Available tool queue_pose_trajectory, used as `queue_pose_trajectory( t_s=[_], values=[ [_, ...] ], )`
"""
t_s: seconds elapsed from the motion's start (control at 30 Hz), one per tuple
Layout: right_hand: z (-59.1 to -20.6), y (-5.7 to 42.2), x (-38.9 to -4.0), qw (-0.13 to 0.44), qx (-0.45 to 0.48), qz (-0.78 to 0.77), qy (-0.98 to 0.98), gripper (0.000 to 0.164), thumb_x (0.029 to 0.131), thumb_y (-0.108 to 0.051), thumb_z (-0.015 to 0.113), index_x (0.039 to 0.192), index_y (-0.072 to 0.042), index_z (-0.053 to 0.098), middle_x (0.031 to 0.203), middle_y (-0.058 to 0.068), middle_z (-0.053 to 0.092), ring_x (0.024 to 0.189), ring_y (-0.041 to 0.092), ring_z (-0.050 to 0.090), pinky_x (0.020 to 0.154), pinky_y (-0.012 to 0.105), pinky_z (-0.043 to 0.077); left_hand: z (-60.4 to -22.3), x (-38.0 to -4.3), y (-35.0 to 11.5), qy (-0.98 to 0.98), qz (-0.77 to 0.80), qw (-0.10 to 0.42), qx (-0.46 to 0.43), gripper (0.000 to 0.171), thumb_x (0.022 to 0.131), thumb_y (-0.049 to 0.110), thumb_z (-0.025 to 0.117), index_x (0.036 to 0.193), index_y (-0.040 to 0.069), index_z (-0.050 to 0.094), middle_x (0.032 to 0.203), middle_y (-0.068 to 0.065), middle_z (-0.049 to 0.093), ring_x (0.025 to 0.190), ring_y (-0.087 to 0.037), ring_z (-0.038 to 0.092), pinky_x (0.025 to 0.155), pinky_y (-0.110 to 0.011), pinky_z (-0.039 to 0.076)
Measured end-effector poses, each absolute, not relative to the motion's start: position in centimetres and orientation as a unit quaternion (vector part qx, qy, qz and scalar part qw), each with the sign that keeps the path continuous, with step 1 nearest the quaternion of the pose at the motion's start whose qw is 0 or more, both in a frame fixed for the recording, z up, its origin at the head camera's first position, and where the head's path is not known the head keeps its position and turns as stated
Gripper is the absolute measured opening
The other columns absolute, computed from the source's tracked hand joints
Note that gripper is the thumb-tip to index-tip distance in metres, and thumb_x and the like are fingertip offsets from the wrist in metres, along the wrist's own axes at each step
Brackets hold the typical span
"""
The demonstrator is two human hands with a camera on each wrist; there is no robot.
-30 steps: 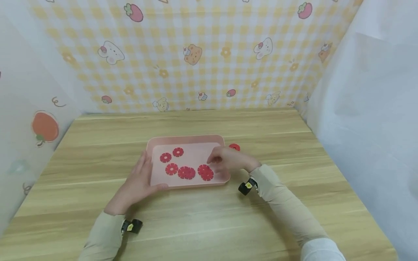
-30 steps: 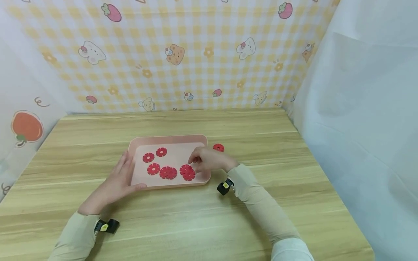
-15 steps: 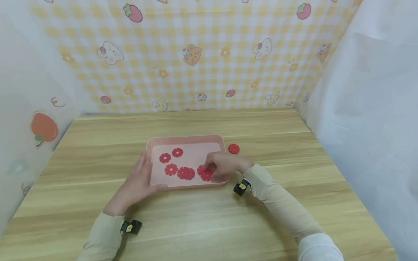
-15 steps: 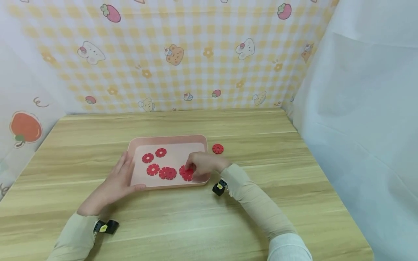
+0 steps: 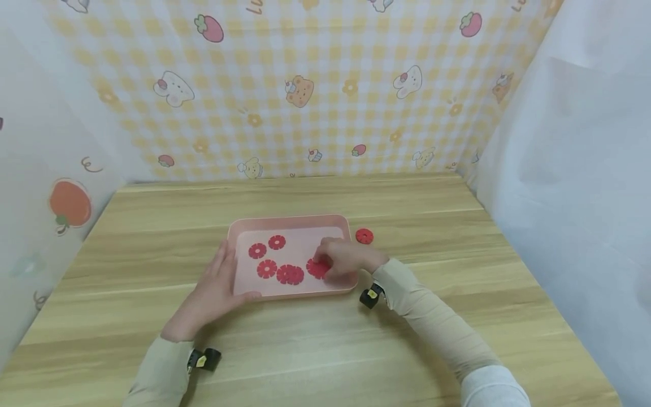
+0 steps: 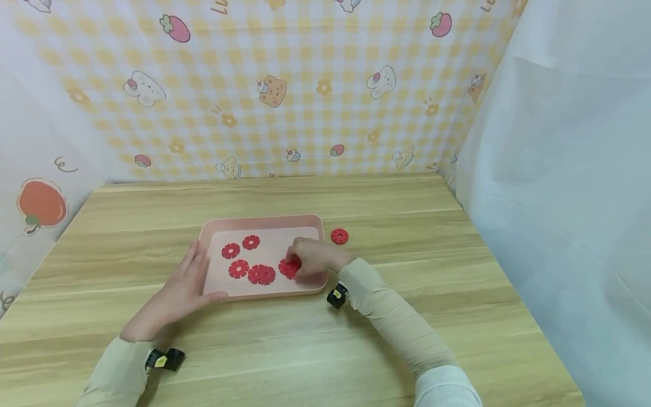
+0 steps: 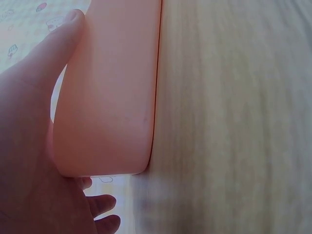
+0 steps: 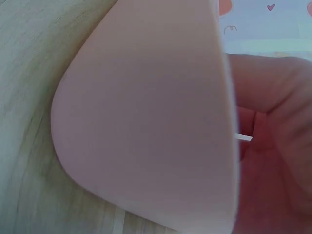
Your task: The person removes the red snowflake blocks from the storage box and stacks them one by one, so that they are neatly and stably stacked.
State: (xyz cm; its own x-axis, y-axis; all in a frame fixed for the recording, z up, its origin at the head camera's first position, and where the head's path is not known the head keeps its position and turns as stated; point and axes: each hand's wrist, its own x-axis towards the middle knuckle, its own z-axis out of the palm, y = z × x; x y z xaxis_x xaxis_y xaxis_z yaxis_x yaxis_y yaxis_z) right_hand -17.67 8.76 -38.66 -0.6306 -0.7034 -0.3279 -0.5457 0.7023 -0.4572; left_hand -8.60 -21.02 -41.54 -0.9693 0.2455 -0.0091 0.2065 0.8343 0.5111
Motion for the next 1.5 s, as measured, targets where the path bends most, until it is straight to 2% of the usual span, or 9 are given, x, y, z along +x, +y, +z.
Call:
queue_pose_trajectory(
  t_s=[0.17,0.47,0.83,1.17,1.5],
  values=[
    [-38.9,8.3,-17.7,0.242,-0.338,-0.149,0.897,0.038,0.08,-0.017,0.076,0.116,-0.015,0.065,0.104,-0.005,0.056,0.095,0.011,0.052,0.086,0.022,0.049,-41.6,-8.6,-21.0,0.957,0.265,0.036,0.117,0.122,0.071,0.061,0.073,0.152,-0.001,0.005,0.159,-0.022,-0.002,0.145,-0.043,0.004,0.105,-0.071,0.02],
    [-39.0,7.8,-17.6,0.227,-0.329,-0.141,0.906,0.034,0.08,-0.018,0.076,0.112,-0.018,0.064,0.1,-0.006,0.055,0.093,0.011,0.052,0.083,0.021,0.048,-41.7,-8.7,-20.9,0.956,0.268,0.031,0.12,0.122,0.071,0.061,0.074,0.153,0.002,0.005,0.159,-0.021,-0.003,0.144,-0.043,0.005,0.104,-0.072,0.022],
    [-39.3,7.7,-17.6,0.207,-0.334,-0.124,0.911,0.037,0.077,-0.018,0.077,0.111,-0.018,0.062,0.098,-0.007,0.054,0.09,0.01,0.052,0.079,0.021,0.049,-41.6,-8.8,-20.9,0.955,0.269,0.024,0.122,0.121,0.07,0.059,0.075,0.153,0.002,0.008,0.159,-0.02,0.0,0.144,-0.043,0.005,0.103,-0.073,0.022],
    [-38.9,8.3,-17.5,0.203,-0.337,-0.162,0.905,0.036,0.077,-0.014,0.076,0.11,-0.014,0.064,0.099,-0.005,0.055,0.09,0.011,0.053,0.08,0.022,0.049,-41.7,-8.6,-20.8,0.954,0.271,0.023,0.123,0.122,0.069,0.06,0.075,0.153,0.003,0.007,0.159,-0.021,0.001,0.144,-0.043,0.006,0.102,-0.073,0.024],
    [-37.5,9.4,-17.9,0.191,-0.318,-0.193,0.908,0.038,0.08,-0.012,0.072,0.118,-0.009,0.065,0.111,-0.001,0.058,0.097,0.013,0.054,0.088,0.028,0.049,-41.4,-8.5,-20.7,0.954,0.274,0.028,0.117,0.122,0.07,0.062,0.073,0.153,0.002,0.008,0.159,-0.023,0.002,0.145,-0.043,0.005,0.103,-0.072,0.023]
  ],
)
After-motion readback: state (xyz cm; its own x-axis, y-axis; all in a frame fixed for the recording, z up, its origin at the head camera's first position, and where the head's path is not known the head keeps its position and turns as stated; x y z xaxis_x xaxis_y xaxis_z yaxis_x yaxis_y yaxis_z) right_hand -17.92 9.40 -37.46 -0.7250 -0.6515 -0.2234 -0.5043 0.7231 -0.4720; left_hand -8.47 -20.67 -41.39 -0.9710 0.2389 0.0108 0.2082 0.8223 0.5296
